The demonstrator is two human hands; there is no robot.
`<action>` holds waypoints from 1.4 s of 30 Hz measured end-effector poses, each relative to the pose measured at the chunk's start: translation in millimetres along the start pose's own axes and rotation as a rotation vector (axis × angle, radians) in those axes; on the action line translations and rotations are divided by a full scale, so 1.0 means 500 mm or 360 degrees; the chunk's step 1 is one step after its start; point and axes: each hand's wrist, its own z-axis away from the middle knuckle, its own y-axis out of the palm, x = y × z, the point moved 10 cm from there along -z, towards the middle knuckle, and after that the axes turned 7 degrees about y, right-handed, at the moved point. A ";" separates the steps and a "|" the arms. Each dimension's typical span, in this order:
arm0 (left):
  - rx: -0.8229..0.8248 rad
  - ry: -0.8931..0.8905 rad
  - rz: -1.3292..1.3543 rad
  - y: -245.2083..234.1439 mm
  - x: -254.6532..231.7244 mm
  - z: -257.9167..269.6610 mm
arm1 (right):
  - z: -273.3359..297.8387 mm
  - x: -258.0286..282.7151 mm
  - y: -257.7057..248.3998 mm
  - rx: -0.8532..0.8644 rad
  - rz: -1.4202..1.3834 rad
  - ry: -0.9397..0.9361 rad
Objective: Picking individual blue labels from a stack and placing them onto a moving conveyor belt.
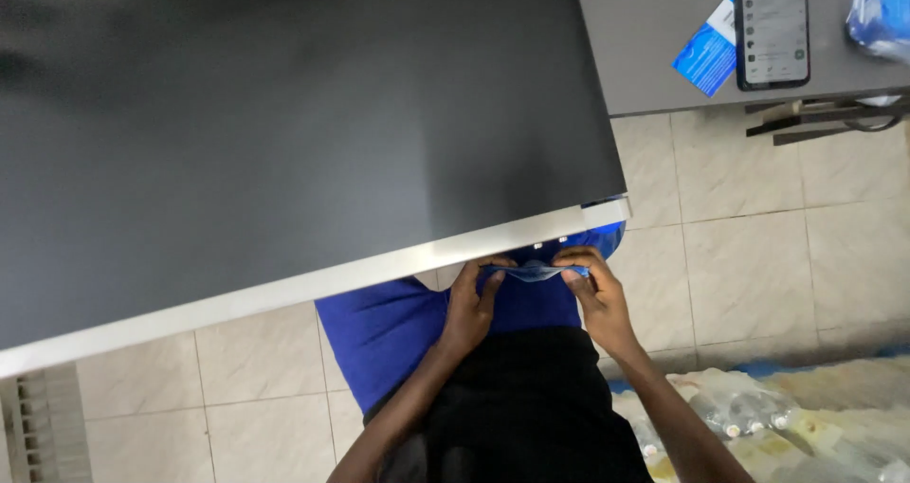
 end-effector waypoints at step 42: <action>-0.0005 -0.0002 -0.0369 -0.001 0.067 -0.055 | -0.028 0.012 -0.031 -0.0211 0.0383 -0.0498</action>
